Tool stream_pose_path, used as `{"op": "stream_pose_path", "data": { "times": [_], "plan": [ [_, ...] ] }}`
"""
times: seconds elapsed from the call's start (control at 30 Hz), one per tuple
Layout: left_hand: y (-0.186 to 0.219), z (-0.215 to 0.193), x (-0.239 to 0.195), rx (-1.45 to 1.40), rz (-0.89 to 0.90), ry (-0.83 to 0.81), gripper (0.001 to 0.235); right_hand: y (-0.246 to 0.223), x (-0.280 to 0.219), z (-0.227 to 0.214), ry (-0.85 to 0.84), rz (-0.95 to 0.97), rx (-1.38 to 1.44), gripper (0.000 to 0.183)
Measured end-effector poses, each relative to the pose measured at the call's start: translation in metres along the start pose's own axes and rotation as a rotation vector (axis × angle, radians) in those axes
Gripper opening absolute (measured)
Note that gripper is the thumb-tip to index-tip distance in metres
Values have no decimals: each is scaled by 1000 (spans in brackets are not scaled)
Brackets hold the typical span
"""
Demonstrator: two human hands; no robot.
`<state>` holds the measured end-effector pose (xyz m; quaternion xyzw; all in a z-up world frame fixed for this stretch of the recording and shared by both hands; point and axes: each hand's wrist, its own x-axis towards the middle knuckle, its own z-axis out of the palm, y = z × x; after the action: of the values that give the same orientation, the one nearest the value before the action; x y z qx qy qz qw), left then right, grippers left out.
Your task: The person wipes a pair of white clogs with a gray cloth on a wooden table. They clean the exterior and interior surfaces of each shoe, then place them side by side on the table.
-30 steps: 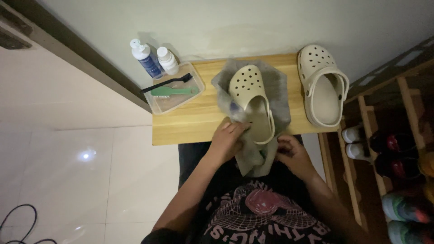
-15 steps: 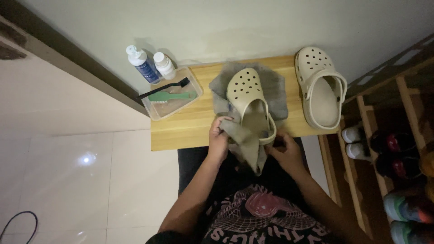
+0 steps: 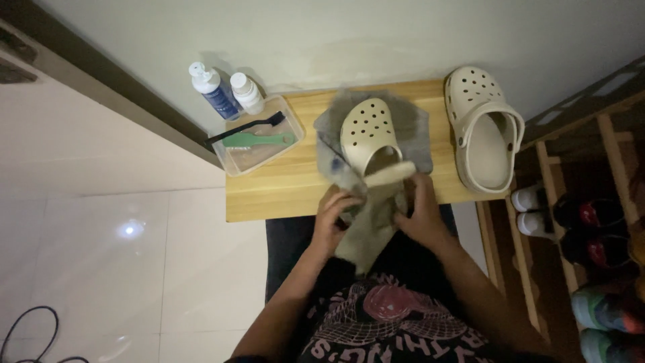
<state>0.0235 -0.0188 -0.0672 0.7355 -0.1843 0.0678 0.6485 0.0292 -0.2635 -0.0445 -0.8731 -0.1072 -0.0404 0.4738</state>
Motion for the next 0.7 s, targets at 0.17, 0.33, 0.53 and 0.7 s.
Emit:
{"op": "stream_pose_path", "data": {
  "times": [0.17,0.33,0.53,0.7],
  "plan": [
    [18,14,23,364,112,-35,66,-11,8,-18,-151,80,-18,76],
    [12,21,41,454,137,88,64,2,-7,-21,-148,194,-18,32],
    [28,24,55,210,-341,222,58,-7,-24,-21,38,277,51,46],
    [-15,28,43,125,-246,408,16,18,-45,-21,113,312,30,26]
  ]
}}
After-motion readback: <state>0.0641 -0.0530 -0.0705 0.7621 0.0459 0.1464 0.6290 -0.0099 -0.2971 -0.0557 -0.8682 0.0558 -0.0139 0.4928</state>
